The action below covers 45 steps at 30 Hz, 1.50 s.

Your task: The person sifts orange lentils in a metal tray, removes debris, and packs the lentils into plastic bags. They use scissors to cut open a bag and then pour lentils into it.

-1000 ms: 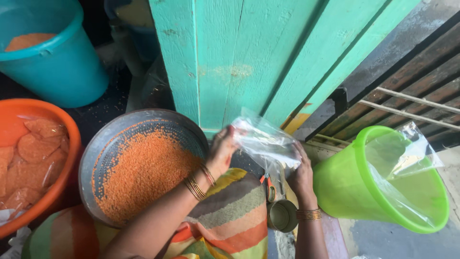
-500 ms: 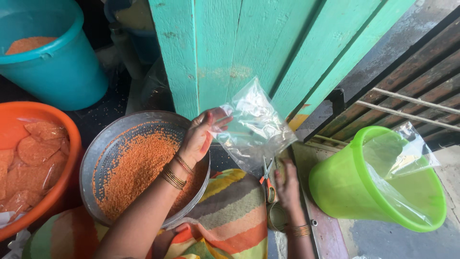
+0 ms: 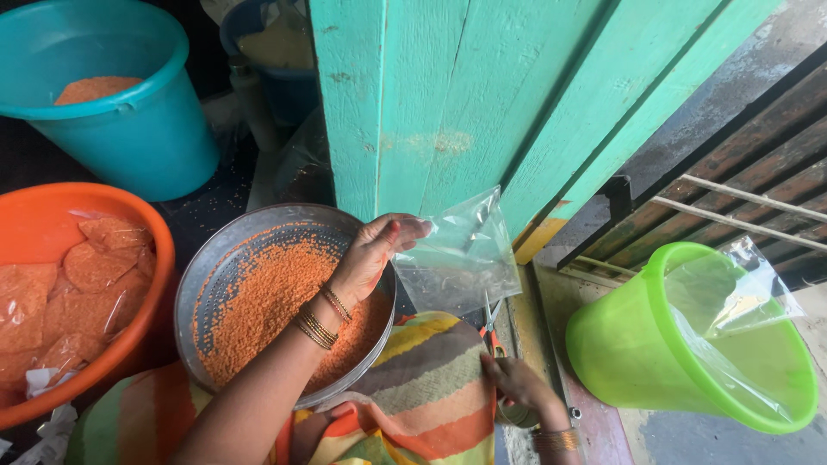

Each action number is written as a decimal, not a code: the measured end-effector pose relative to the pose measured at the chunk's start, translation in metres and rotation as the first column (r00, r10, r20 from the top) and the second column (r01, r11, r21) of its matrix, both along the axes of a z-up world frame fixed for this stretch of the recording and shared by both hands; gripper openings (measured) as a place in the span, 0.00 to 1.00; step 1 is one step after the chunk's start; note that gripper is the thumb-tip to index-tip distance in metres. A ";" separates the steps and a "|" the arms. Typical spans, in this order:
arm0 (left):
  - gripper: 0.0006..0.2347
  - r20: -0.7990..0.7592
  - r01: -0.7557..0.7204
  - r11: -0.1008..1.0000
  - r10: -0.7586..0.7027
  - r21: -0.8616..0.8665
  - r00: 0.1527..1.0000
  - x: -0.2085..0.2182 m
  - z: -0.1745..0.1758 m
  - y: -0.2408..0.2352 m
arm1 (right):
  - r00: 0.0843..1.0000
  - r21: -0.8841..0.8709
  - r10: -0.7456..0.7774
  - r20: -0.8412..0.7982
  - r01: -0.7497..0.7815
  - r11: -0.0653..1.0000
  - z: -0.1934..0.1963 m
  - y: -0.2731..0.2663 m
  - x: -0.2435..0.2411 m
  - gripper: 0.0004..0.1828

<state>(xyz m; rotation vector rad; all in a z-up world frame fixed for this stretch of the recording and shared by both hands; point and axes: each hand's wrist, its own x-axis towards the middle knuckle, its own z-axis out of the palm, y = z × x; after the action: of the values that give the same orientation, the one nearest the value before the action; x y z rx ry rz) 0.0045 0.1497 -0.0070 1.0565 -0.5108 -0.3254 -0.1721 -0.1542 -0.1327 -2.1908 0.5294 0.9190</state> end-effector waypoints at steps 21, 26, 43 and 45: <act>0.14 -0.132 -0.067 0.953 0.029 -0.296 0.991 -0.013 -0.011 -0.005 | 0.271 0.903 -0.898 0.347 0.162 0.398 0.038 0.033 0.044 0.13; 0.13 -0.163 -0.113 0.953 0.068 -0.282 0.984 -0.011 -0.016 -0.004 | 0.307 0.941 -0.902 0.304 0.050 0.334 0.015 0.026 0.047 0.10; 0.35 0.216 -0.175 0.937 0.111 0.303 0.970 -0.040 -0.026 -0.044 | 0.317 0.532 -0.427 0.847 -0.490 0.691 0.131 0.085 0.043 0.58; 0.38 -0.112 0.022 0.991 -0.037 -0.132 0.993 -0.040 -0.012 -0.038 | 0.147 0.097 -0.060 0.987 -0.256 0.962 0.139 0.090 0.042 0.59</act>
<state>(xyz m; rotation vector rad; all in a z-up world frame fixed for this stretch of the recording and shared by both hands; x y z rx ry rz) -0.0353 0.1115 -0.0186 0.8987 -0.4395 -0.3713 -0.1304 -0.0645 0.0066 -2.0386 -0.4189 -0.5786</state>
